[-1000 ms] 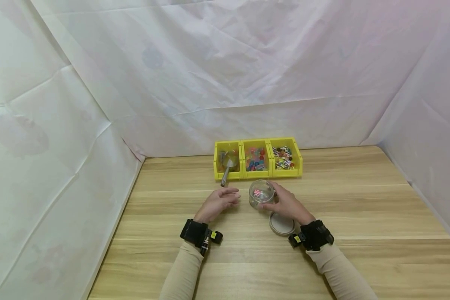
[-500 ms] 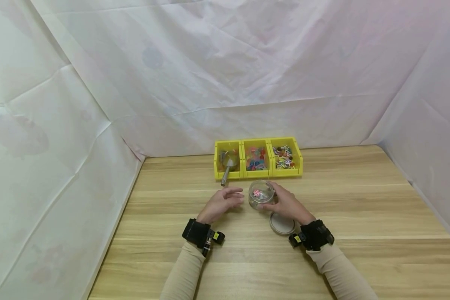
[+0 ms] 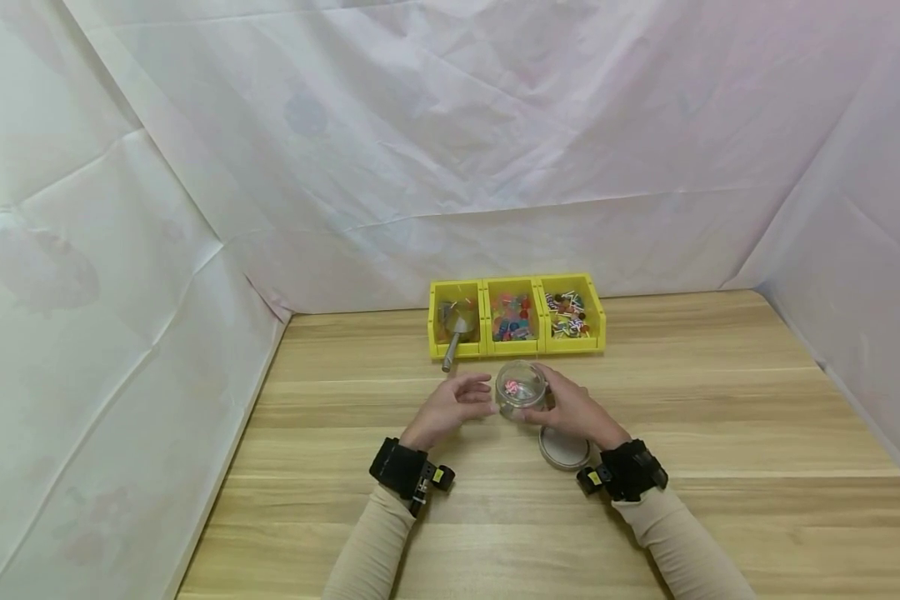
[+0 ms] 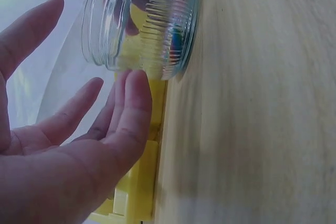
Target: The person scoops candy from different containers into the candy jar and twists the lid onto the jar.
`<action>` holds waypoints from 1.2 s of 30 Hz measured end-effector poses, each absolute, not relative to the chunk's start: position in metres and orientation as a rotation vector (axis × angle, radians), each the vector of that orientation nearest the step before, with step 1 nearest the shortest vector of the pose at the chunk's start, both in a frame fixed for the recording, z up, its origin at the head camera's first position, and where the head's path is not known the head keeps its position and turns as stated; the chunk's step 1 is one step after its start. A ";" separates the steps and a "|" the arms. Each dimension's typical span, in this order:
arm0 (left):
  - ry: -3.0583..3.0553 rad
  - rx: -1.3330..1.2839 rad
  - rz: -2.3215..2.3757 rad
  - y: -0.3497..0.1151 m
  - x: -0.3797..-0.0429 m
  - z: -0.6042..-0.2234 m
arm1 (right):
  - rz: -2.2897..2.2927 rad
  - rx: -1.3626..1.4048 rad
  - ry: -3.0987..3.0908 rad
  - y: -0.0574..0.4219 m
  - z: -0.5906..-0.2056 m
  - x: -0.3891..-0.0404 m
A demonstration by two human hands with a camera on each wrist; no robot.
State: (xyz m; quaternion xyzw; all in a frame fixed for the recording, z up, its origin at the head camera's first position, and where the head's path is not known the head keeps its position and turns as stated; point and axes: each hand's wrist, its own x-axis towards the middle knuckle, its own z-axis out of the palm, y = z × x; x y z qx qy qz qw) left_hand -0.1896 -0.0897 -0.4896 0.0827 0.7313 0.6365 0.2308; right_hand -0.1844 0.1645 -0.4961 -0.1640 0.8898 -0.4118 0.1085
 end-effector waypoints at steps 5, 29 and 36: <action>2.048 0.271 1.734 -0.088 -0.187 -0.487 | -1.207 -0.535 2.615 0.164 -0.495 -0.184; 2.127 0.310 1.685 -0.080 -0.182 -0.487 | -1.148 -0.699 2.572 0.160 -0.490 -0.180; 2.177 0.294 1.673 -0.077 -0.181 -0.487 | -1.150 -0.740 2.519 0.160 -0.487 -0.178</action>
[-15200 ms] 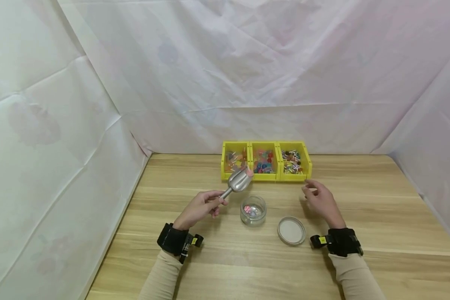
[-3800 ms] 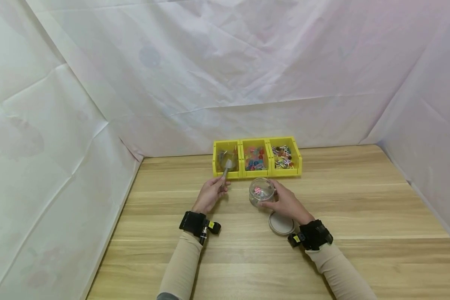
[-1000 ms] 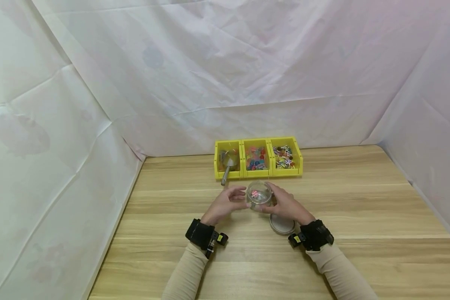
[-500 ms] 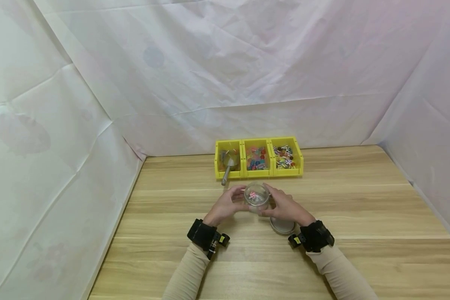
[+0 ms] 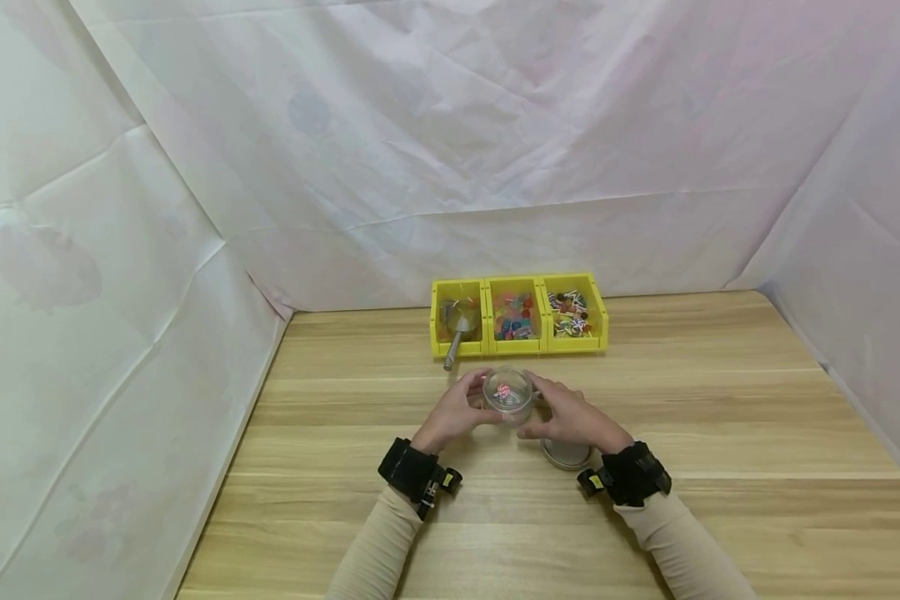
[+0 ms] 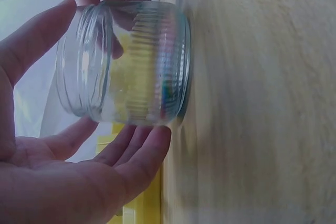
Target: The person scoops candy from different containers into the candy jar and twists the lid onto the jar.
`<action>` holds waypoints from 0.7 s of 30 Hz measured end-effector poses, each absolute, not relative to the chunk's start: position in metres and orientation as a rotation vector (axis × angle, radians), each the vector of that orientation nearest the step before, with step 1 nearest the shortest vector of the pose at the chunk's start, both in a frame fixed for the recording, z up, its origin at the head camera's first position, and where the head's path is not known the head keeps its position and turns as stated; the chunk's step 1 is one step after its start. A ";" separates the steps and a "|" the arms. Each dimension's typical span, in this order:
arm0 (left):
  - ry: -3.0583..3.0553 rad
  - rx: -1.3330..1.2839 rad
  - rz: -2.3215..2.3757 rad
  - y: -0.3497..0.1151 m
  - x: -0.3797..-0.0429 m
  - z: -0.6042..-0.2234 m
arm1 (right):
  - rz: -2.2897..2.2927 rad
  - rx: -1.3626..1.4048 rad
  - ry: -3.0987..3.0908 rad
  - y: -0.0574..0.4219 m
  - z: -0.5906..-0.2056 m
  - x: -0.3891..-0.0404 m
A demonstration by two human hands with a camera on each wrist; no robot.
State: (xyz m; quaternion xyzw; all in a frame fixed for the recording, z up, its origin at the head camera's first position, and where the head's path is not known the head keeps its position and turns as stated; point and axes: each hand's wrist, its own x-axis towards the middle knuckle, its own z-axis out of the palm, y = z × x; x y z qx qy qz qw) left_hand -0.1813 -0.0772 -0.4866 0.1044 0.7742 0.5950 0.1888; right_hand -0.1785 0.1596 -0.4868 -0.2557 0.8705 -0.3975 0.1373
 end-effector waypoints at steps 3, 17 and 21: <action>2.186 0.293 1.682 -0.075 -0.181 -0.488 | -1.119 -0.726 2.521 0.161 -0.485 -0.177; 2.294 0.261 1.627 -0.068 -0.181 -0.494 | -1.035 -0.746 2.521 0.169 -0.482 -0.178; 2.343 0.273 1.578 -0.065 -0.181 -0.495 | -1.055 -0.752 2.491 0.172 -0.483 -0.180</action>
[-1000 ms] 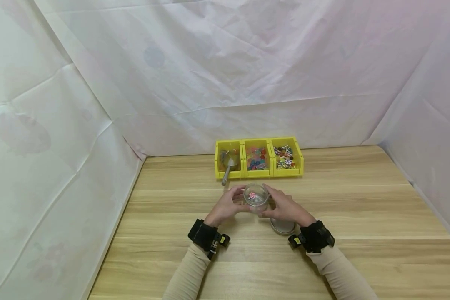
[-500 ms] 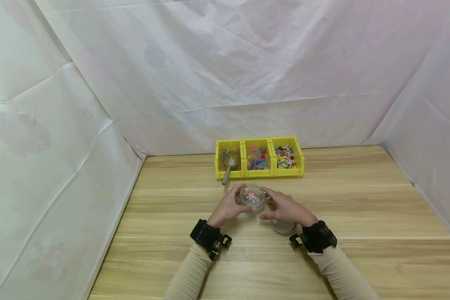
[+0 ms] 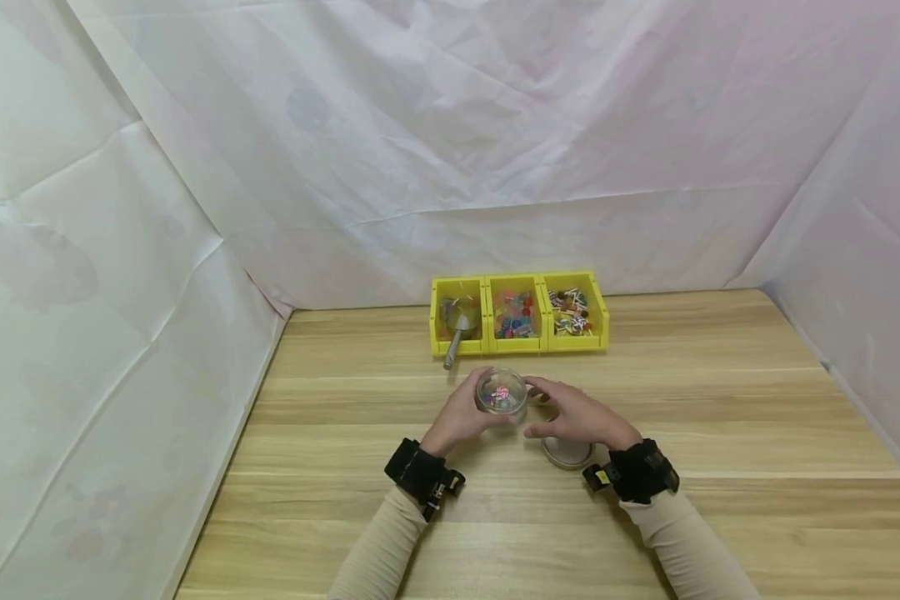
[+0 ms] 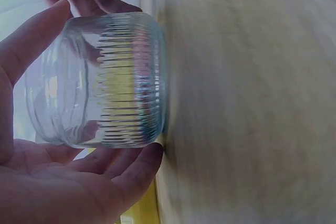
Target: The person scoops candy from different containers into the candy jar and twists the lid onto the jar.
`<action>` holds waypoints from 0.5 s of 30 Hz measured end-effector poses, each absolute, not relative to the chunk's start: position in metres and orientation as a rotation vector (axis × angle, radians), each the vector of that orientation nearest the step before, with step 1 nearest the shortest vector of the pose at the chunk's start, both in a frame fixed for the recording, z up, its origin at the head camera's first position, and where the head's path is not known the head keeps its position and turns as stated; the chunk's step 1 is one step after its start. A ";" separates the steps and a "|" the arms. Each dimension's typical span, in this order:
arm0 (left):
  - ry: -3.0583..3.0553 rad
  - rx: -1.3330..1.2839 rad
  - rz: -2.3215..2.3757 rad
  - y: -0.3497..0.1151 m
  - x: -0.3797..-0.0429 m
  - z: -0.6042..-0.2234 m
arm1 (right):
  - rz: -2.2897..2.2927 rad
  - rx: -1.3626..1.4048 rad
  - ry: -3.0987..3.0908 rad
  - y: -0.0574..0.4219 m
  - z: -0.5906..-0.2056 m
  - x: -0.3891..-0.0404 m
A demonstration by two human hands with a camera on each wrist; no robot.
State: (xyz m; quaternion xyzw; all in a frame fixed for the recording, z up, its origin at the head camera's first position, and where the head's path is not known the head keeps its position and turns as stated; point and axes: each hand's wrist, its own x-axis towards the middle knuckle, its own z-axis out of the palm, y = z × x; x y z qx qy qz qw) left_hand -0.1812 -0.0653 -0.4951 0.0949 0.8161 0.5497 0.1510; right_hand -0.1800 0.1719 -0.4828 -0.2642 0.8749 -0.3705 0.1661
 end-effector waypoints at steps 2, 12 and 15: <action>2.367 0.286 1.557 -0.064 -0.181 -0.496 | -1.045 -0.744 2.496 0.174 -0.483 -0.181; 2.398 0.260 1.514 -0.063 -0.181 -0.497 | -0.842 -0.592 2.540 0.185 -0.475 -0.180; 2.401 0.241 1.507 -0.064 -0.181 -0.497 | -0.783 -0.525 2.533 0.184 -0.471 -0.178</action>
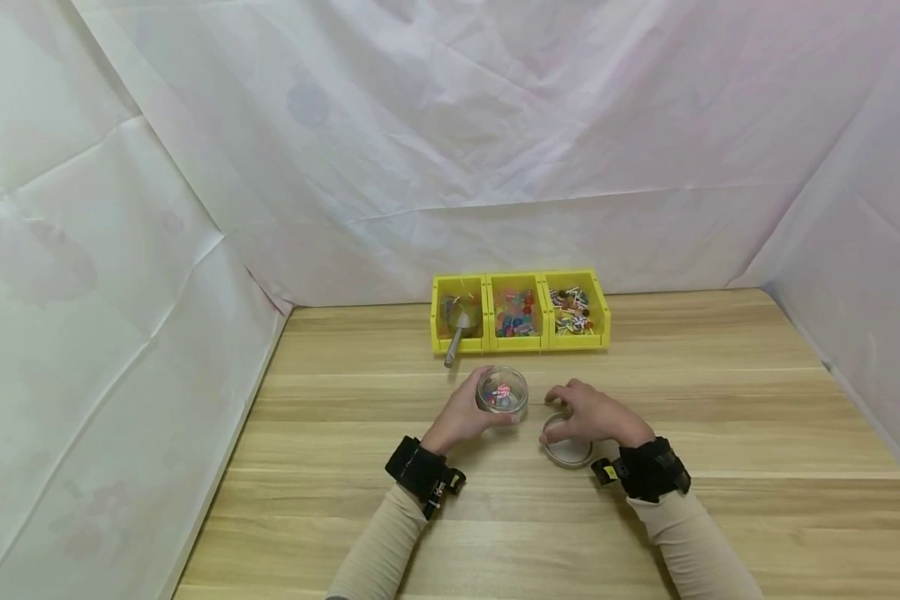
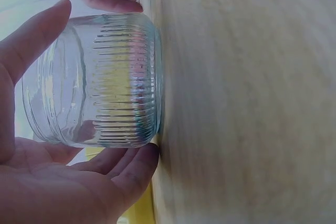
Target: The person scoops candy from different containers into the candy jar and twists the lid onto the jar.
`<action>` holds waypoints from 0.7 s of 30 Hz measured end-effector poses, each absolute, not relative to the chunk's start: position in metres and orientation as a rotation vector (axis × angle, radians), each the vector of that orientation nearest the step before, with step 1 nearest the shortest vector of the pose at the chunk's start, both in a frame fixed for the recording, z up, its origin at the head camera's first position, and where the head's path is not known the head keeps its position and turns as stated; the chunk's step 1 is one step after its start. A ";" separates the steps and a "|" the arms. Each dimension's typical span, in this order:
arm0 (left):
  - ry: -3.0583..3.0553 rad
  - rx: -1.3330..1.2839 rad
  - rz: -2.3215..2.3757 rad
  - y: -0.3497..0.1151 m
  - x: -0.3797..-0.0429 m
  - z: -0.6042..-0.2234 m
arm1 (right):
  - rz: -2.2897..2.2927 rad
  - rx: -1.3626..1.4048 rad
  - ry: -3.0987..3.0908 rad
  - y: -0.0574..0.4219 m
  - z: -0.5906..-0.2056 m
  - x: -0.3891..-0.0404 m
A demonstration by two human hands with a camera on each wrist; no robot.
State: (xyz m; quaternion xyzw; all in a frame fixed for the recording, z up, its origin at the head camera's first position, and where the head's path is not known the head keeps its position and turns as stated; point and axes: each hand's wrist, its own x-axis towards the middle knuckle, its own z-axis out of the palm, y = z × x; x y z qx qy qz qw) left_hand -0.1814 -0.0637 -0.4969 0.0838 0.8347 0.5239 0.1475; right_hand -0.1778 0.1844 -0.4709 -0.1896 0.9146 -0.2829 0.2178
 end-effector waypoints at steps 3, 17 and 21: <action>2.399 0.242 1.513 -0.064 -0.181 -0.497 | -0.724 -0.451 2.518 0.183 -0.468 -0.175; 2.364 0.258 1.549 -0.065 -0.182 -0.501 | -0.629 -0.356 2.542 0.178 -0.467 -0.167; 2.352 0.257 1.554 -0.065 -0.182 -0.500 | -0.593 -0.376 2.550 0.177 -0.467 -0.166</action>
